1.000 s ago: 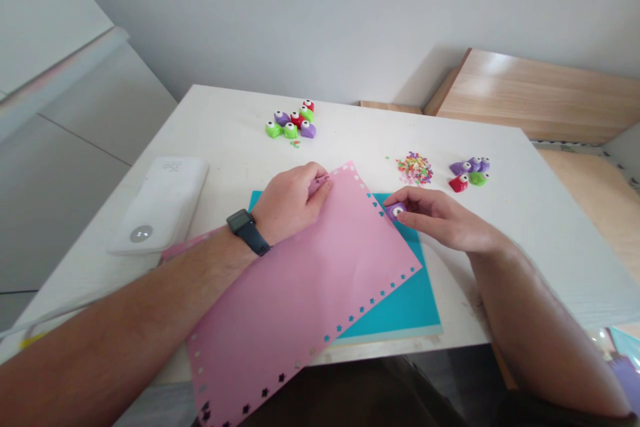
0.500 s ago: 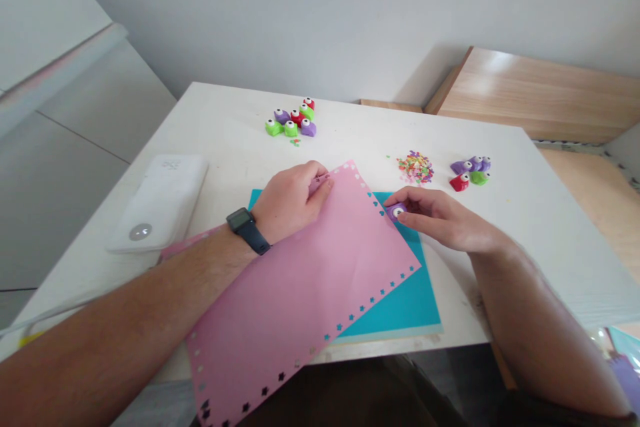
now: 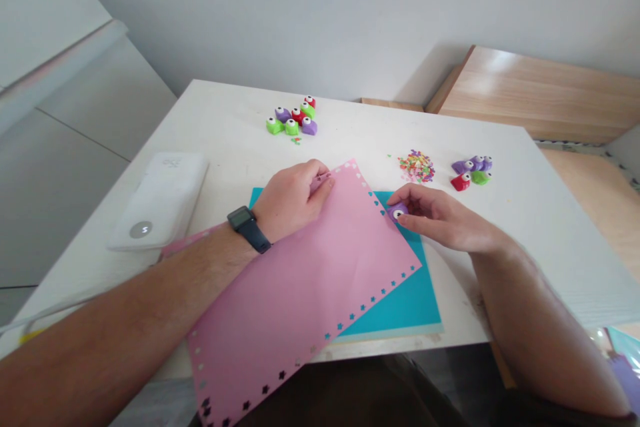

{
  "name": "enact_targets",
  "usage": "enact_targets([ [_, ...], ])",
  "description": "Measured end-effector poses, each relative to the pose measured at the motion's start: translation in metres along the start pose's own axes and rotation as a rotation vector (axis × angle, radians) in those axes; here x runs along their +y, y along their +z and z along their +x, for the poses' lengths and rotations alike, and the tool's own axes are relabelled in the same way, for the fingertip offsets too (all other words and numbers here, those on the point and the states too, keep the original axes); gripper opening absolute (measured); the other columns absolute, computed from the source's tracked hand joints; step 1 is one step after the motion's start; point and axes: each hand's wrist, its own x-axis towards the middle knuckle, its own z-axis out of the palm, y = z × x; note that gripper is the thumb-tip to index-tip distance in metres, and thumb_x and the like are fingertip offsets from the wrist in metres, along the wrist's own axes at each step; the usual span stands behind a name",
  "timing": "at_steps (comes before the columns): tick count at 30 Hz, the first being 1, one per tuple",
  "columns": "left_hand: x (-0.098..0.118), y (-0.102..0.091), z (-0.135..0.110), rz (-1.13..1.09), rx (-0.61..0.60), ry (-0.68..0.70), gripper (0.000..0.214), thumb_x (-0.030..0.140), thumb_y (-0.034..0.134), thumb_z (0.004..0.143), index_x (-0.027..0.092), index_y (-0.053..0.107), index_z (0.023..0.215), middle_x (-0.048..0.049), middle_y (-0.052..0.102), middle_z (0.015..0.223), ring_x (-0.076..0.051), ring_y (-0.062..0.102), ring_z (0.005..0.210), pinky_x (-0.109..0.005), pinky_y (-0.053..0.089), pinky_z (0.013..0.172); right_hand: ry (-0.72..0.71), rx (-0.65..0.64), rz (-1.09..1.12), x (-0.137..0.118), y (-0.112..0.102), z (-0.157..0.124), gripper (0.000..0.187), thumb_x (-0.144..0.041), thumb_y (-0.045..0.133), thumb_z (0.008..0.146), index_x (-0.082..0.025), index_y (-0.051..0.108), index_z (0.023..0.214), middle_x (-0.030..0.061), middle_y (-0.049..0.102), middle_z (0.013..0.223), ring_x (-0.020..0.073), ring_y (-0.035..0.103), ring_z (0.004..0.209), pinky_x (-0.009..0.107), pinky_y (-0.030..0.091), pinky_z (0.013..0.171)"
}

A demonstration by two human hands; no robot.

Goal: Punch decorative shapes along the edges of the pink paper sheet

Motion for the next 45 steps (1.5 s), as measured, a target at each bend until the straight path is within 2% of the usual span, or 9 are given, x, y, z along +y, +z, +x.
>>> enact_targets([
  [7, -0.001, 0.000, 0.000, -0.002, -0.004, 0.000, 0.024, 0.040, 0.052, 0.100, 0.020, 0.065, 0.102, -0.0057, 0.075, 0.092, -0.021, 0.068, 0.079, -0.034, 0.047, 0.071, -0.024, -0.014, 0.003, -0.001, 0.000, 0.000, 0.033, -0.047, 0.065, 0.097, -0.021, 0.066, 0.118, 0.0008, 0.059, 0.084, 0.0155, 0.052, 0.075, 0.029, 0.044, 0.065],
  [21, -0.001, 0.001, 0.000, 0.000, 0.004, 0.005, 0.024, 0.040, 0.052, 0.101, 0.020, 0.065, 0.101, -0.0053, 0.074, 0.091, -0.022, 0.068, 0.080, -0.034, 0.047, 0.072, -0.012, -0.051, 0.022, -0.005, 0.002, 0.000, 0.035, -0.048, 0.065, 0.097, -0.021, 0.067, 0.119, 0.0004, 0.058, 0.082, 0.0149, 0.049, 0.073, 0.029, 0.041, 0.063],
  [27, 0.000, 0.000, 0.000, 0.004, 0.000, -0.002, 0.025, 0.041, 0.051, 0.101, 0.020, 0.065, 0.101, -0.0054, 0.074, 0.089, -0.022, 0.067, 0.079, -0.034, 0.047, 0.071, 0.013, -0.037, 0.027, -0.006, 0.005, 0.000, 0.038, -0.044, 0.069, 0.095, -0.022, 0.064, 0.125, 0.0010, 0.061, 0.088, 0.0153, 0.053, 0.076, 0.028, 0.044, 0.063],
  [33, -0.001, 0.001, 0.000, -0.009, -0.003, 0.003, 0.024, 0.040, 0.051, 0.101, 0.020, 0.065, 0.101, -0.0052, 0.074, 0.090, -0.021, 0.068, 0.080, -0.033, 0.046, 0.071, 0.056, -0.048, -0.072, -0.014, 0.010, -0.001, 0.030, -0.040, 0.069, 0.094, -0.021, 0.068, 0.116, 0.0016, 0.065, 0.084, 0.0148, 0.056, 0.072, 0.028, 0.044, 0.061],
  [38, -0.001, 0.001, 0.000, -0.011, -0.014, -0.006, 0.026, 0.042, 0.052, 0.101, 0.019, 0.065, 0.103, -0.0056, 0.075, 0.093, -0.022, 0.069, 0.084, -0.034, 0.048, 0.073, 0.007, 0.015, -0.217, -0.013, 0.011, 0.000, 0.033, -0.046, 0.071, 0.091, -0.023, 0.072, 0.115, 0.0025, 0.069, 0.089, 0.0165, 0.060, 0.077, 0.029, 0.046, 0.063],
  [45, 0.000, 0.001, -0.001, 0.000, -0.018, 0.021, 0.024, 0.039, 0.053, 0.101, 0.019, 0.065, 0.105, -0.0065, 0.074, 0.099, -0.024, 0.069, 0.091, -0.036, 0.049, 0.079, -0.043, 0.079, -0.313, -0.011, 0.010, -0.001, 0.029, -0.040, 0.071, 0.091, -0.024, 0.071, 0.115, 0.0017, 0.071, 0.092, 0.0154, 0.063, 0.078, 0.029, 0.048, 0.069],
])
